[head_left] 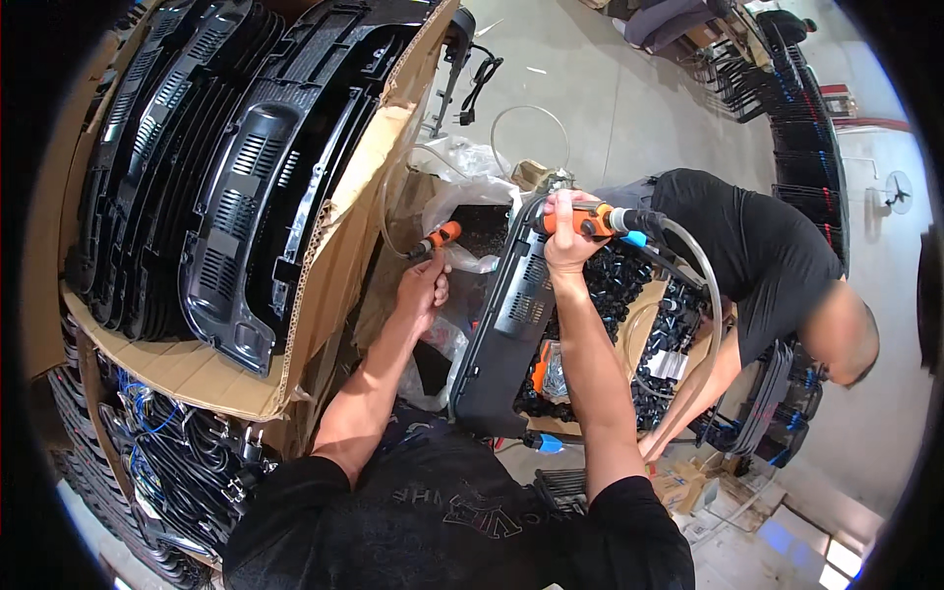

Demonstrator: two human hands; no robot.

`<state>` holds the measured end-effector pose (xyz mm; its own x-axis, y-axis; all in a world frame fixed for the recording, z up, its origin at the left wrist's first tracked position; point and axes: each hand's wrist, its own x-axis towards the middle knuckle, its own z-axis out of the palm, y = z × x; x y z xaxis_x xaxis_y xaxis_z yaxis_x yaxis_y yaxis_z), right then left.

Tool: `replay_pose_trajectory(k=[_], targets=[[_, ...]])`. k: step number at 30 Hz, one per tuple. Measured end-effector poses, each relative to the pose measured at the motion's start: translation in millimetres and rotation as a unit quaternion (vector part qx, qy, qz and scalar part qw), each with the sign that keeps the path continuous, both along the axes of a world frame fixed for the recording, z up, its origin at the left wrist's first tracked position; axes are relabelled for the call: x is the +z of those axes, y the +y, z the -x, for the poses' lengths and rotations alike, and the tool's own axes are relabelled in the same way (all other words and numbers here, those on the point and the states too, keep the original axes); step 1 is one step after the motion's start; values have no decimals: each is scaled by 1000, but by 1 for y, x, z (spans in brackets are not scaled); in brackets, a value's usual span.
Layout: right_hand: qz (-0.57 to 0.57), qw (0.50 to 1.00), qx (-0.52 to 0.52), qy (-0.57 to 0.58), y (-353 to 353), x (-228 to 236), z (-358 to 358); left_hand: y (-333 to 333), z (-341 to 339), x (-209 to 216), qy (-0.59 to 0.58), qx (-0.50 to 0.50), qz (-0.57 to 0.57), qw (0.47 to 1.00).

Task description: Assembling and wiring automotive grille components using pneumatic tools and hand cutters on a production floor.

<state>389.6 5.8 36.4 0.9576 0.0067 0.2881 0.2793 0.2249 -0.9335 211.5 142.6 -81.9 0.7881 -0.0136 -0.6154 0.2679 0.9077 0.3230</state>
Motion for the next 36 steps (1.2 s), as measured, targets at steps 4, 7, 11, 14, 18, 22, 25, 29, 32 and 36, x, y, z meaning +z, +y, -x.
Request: replay_pose_trajectory(k=[4, 7, 11, 14, 18, 22, 25, 29, 32, 36], targets=[[50, 998, -23, -12, 2, -1, -1, -10, -1, 18, 25, 25, -33, 999], [63, 997, -29, -24, -4, -4, -3, -20, -3, 31, 29, 23, -49, 998], [47, 998, -43, -24, -4, 8, 10, -29, 1, 46, 22, -4, -53, 998], [-17, 999, -33, 2, -9, 32, 37, -33, 7, 54, 12, -11, -39, 999], [-110, 991, 43, 54, -42, 62, 103, -54, 15, 62, -39, -20, 63, 997], [-173, 979, 50, 94, -66, 68, 154, -75, 26, 65, -89, -61, 93, 990], [-97, 994, -15, 57, -89, 61, 175, -90, 38, 71, -87, -131, -35, 987], [-94, 992, -39, 72, -105, 68, 194, -98, 53, 79, -87, -172, -21, 981], [-94, 992, -55, 66, -122, 69, 209, -112, 63, 82, -75, -181, -12, 981], [-73, 994, -74, 42, -130, 70, 219, -123, 71, 88, -53, -185, 24, 981]])
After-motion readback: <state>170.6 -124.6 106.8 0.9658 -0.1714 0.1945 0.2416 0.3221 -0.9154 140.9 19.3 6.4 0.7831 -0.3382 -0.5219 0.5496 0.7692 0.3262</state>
